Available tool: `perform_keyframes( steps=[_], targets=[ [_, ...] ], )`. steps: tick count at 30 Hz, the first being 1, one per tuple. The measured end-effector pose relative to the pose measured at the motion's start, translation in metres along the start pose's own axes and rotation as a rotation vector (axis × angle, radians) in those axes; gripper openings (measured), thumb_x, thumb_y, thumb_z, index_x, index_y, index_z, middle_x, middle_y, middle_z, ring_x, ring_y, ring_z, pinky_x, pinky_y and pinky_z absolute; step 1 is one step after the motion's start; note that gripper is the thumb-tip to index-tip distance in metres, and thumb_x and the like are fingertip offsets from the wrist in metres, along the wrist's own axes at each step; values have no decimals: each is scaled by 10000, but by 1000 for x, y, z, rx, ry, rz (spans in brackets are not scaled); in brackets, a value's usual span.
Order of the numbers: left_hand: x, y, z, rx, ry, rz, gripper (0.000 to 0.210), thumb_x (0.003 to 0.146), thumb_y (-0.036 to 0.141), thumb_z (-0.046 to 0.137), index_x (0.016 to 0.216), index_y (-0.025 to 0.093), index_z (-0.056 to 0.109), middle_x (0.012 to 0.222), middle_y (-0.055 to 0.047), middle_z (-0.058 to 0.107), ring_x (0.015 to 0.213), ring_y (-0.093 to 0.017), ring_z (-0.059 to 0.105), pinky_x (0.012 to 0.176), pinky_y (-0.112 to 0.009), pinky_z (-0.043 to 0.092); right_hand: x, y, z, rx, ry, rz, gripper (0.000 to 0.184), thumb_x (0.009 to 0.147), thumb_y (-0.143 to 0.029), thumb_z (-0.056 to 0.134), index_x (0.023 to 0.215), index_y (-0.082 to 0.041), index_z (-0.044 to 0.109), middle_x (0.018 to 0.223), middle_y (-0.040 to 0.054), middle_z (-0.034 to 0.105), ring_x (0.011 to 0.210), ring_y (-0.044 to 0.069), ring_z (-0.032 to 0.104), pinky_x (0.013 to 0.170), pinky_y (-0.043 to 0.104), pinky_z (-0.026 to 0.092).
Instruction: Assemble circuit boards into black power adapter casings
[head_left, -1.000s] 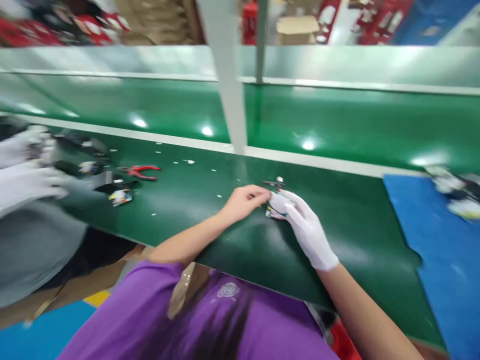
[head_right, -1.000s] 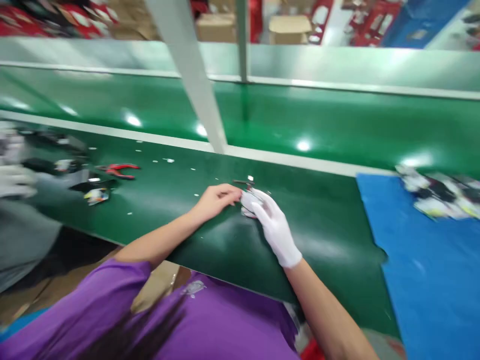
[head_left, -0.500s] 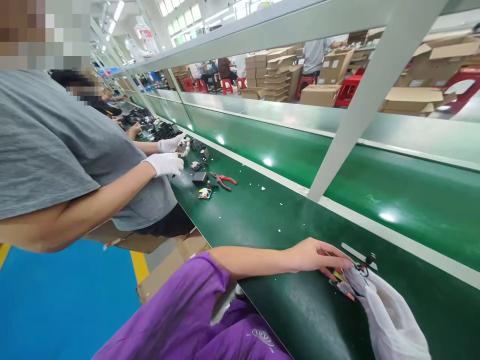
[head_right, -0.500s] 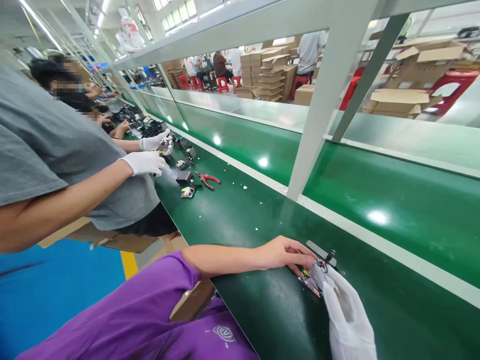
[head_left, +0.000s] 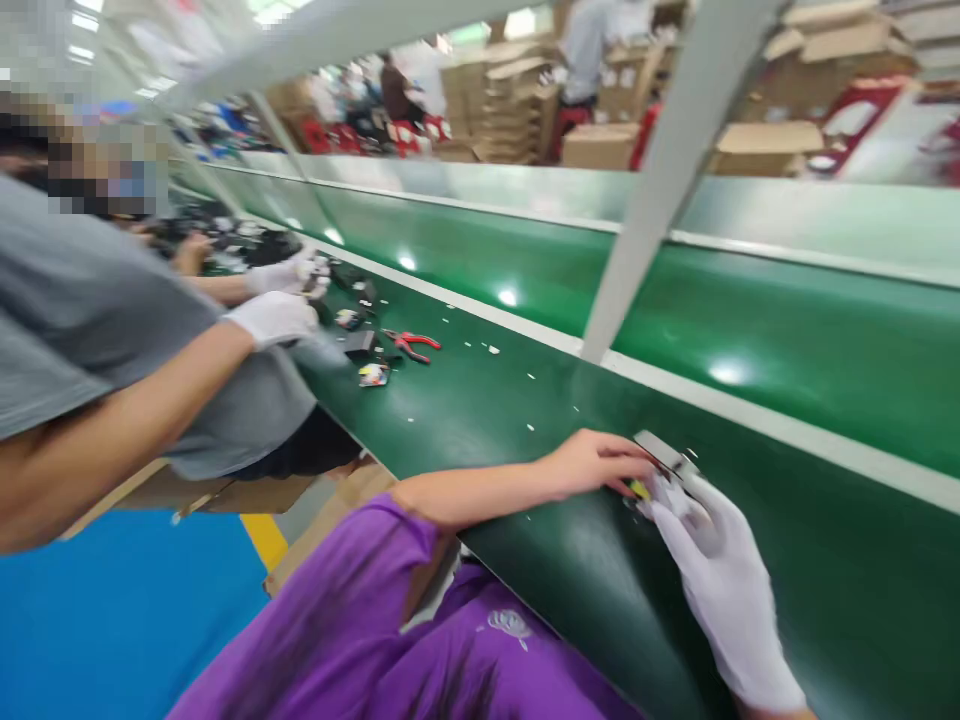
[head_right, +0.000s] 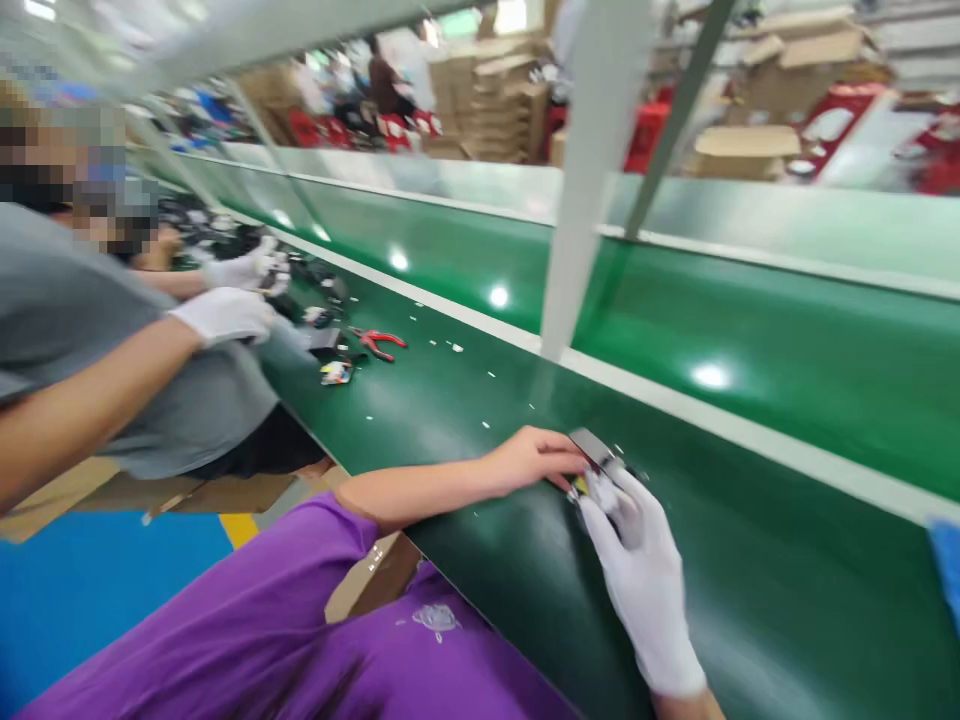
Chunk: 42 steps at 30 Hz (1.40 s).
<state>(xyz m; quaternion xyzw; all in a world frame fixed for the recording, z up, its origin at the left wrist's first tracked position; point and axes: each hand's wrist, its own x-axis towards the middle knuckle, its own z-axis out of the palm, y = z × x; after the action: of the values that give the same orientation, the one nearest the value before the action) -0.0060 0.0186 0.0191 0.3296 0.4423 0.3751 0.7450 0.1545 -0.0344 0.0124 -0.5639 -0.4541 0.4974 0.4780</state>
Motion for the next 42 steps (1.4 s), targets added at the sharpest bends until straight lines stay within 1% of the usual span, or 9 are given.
perform_keyframes(
  steps=[4,7,13,18,27,30,33,37,42],
  targets=[
    [-1,1,1,83,35,59,330,593,372,832,805,127,770,860,-69,735,813,-179,660,708,-303,569,4,-2,-4,81,-176,-13,618,770,-467,777,1313,-240,591,1312,100,665,1153,272,674,1043,445,537],
    [4,2,-3,104,23,79,297,625,381,818,789,136,782,918,-80,750,813,-182,676,696,-288,579,11,-1,-5,130,-225,16,657,778,-482,768,1356,-241,571,1313,87,667,1203,273,646,1068,434,518],
    [1,1,-3,155,21,103,268,683,371,773,843,158,798,1021,-89,755,849,-185,679,705,-278,591,12,6,-4,128,-230,15,650,771,-524,756,1324,-219,604,1281,79,687,1194,274,651,1060,412,526],
    [2,2,-4,165,50,100,237,674,348,756,785,140,783,899,-71,746,814,-175,668,716,-287,590,12,7,-5,76,-252,-37,631,794,-480,738,1351,-223,592,1255,73,696,1168,270,661,1020,400,553],
    [2,-7,2,57,138,54,183,591,291,722,672,128,740,757,-44,722,738,-163,651,729,-323,601,8,5,-4,-152,-197,-205,509,828,-343,697,1325,-250,639,1325,54,649,1118,244,669,941,361,599],
    [1,-9,4,17,149,36,170,570,256,732,684,132,751,757,-44,731,702,-149,642,719,-319,600,8,3,-5,-140,-156,-166,480,822,-374,707,1284,-246,669,1283,49,681,1094,255,688,965,391,593],
    [-1,-7,5,8,97,44,181,610,253,733,752,150,779,873,-53,753,759,-149,649,759,-320,599,9,0,-7,-75,-133,-77,475,844,-427,687,1272,-223,674,1229,57,713,1061,261,707,985,417,582],
    [-2,-4,4,21,71,78,218,662,337,763,767,146,784,959,-67,742,784,-144,636,785,-339,594,12,-1,-10,-16,-165,-41,532,818,-483,712,1278,-218,667,1241,60,708,1093,270,697,1006,425,569],
    [0,-2,0,9,23,46,313,640,408,835,820,155,795,998,-74,734,803,-139,630,828,-364,583,12,1,-10,11,-171,-24,550,805,-499,726,1278,-225,666,1256,63,701,1105,273,692,1017,430,561]
  ],
)
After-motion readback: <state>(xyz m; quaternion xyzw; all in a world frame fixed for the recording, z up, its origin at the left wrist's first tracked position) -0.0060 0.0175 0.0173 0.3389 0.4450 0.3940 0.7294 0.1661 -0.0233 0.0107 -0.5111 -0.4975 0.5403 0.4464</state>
